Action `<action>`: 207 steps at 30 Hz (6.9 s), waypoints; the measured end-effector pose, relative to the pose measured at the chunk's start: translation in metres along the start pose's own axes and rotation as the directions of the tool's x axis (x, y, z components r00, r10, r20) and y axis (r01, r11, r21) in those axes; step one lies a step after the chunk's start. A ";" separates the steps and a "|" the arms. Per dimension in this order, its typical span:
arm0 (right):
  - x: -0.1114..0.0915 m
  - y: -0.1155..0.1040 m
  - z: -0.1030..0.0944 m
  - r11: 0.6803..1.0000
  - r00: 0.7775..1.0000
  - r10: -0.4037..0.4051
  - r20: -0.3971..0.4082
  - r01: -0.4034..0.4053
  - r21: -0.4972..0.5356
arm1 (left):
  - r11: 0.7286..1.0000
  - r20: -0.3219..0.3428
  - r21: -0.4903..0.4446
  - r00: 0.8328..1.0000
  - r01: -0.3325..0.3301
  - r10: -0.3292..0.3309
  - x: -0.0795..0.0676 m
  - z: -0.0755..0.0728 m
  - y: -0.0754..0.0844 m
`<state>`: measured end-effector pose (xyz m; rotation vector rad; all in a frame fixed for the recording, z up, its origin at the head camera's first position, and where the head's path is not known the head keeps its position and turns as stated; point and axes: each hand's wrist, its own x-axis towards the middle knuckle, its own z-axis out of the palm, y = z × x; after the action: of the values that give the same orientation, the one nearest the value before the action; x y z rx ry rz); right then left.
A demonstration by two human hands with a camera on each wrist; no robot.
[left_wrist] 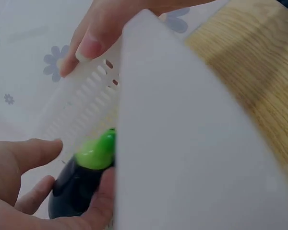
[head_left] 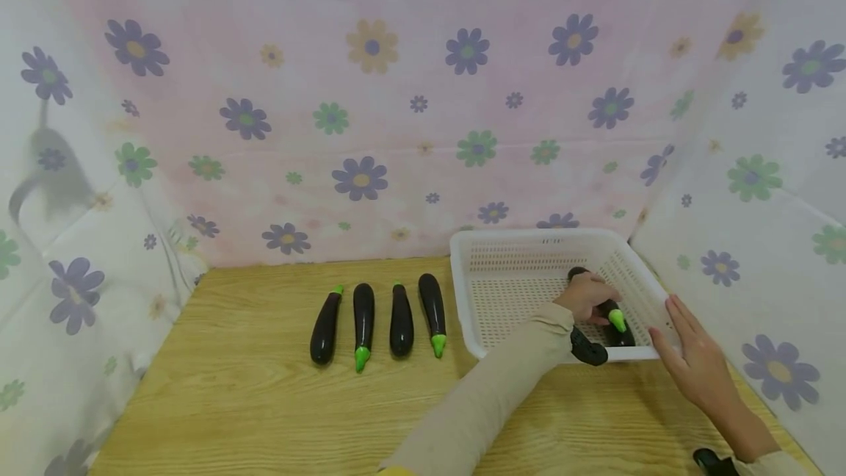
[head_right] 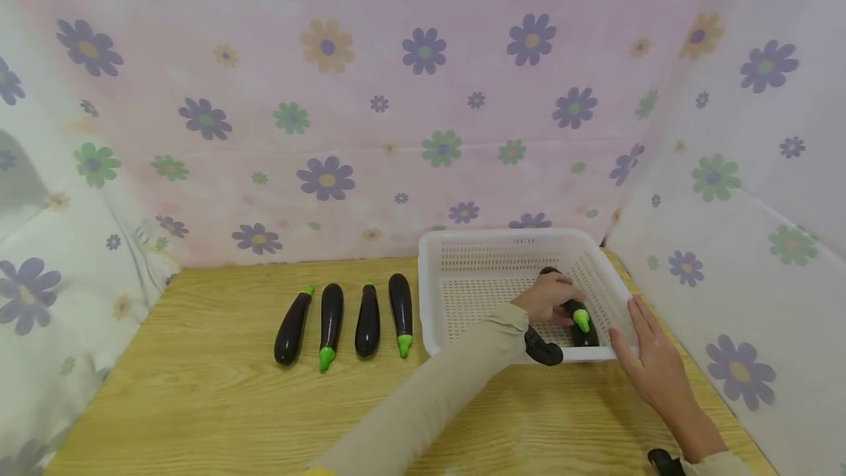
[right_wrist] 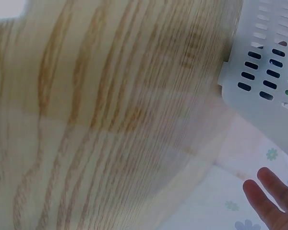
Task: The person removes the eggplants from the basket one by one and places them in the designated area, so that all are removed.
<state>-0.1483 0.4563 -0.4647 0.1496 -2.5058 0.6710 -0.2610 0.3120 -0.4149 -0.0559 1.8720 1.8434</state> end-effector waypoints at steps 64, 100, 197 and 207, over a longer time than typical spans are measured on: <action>0.003 0.007 0.005 0.999 1.000 -0.011 -0.024 0.012 0.052 | 0.980 0.194 -0.062 0.961 -0.188 0.197 -0.084 -0.157 0.047; 0.001 0.011 0.006 0.999 0.998 0.037 -0.041 -0.037 0.014 | 0.969 0.214 -0.105 0.946 -0.225 0.243 -0.121 -0.237 0.033; 0.005 0.008 0.009 0.999 0.998 0.044 -0.047 -0.044 0.000 | 0.972 0.123 -0.163 0.974 -0.170 0.191 -0.207 -0.383 0.002; 0.006 0.007 0.006 0.999 0.997 0.042 -0.058 -0.041 0.009 | 0.975 0.131 -0.139 0.973 -0.174 0.192 -0.213 -0.392 0.000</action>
<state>-0.1580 0.4598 -0.4692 0.0801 -2.4563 0.6925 -0.2019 -0.1263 -0.3534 0.2082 1.7084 2.0313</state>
